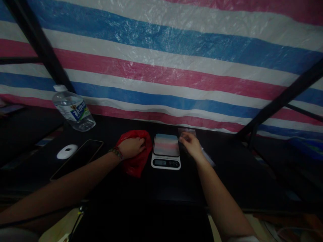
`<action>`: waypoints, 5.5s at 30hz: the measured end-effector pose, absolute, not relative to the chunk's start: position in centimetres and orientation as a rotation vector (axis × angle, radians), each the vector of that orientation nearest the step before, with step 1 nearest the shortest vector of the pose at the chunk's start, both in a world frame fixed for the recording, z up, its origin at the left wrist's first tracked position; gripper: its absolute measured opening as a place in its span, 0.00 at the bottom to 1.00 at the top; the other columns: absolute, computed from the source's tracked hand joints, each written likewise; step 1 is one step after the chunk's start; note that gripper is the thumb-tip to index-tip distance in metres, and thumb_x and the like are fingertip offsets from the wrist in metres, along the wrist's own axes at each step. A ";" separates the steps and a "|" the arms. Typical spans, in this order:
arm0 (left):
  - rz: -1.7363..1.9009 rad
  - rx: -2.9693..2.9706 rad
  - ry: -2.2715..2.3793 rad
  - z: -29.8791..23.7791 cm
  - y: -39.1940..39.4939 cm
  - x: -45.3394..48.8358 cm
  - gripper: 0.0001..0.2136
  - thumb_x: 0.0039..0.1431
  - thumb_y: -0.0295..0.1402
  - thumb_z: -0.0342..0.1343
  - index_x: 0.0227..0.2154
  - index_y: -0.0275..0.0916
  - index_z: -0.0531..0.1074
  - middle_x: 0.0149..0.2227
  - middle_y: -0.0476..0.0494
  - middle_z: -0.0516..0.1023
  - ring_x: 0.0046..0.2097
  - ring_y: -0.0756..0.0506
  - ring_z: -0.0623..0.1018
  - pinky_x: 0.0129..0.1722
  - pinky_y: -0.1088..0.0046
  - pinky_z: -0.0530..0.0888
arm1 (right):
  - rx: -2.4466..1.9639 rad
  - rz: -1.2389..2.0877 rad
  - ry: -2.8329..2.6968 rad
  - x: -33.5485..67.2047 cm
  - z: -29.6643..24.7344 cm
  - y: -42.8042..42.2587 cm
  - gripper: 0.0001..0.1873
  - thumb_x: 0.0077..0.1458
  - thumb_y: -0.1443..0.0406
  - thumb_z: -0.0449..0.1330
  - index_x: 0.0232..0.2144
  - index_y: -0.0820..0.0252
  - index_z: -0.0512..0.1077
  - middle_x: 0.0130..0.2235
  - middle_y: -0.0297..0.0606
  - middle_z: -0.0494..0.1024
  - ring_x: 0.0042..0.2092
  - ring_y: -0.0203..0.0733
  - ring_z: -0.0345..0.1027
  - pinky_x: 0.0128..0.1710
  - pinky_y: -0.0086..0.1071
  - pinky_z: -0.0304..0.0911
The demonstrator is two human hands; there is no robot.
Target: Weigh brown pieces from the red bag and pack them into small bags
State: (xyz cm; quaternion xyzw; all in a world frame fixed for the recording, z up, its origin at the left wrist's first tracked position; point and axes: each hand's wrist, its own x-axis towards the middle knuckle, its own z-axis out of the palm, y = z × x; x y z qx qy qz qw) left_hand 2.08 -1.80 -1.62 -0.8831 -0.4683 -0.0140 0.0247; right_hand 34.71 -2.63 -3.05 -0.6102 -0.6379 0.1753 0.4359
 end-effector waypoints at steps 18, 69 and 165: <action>-0.072 -2.803 -1.515 0.7 -0.1 1.6 0.17 0.64 0.39 0.40 0.38 0.35 0.72 0.41 0.36 0.77 0.43 0.42 0.76 0.45 0.67 0.69 | -1.484 0.694 -1.911 36.2 -0.5 -4.1 0.12 0.44 0.68 0.55 0.34 0.61 0.71 0.34 0.36 0.75 0.36 0.38 0.69 0.37 0.29 0.62; -0.285 -2.916 -1.668 -0.1 -1.7 0.6 0.17 0.60 0.42 0.44 0.30 0.39 0.75 0.32 0.46 0.78 0.33 0.48 0.75 0.32 0.75 0.66 | -1.825 1.654 -2.159 33.3 -0.4 -6.4 0.14 0.53 0.63 0.56 0.19 0.64 0.71 0.18 0.32 0.70 0.19 0.30 0.63 0.19 0.24 0.59; -0.137 -3.254 -0.846 1.4 1.9 13.5 0.09 0.53 0.26 0.55 0.35 0.38 0.78 0.39 0.43 0.78 0.44 0.46 0.75 0.45 0.75 0.66 | -1.731 1.930 -2.064 34.9 -1.7 -5.0 0.27 0.47 0.44 0.60 0.23 0.65 0.73 0.17 0.34 0.73 0.19 0.33 0.67 0.19 0.24 0.58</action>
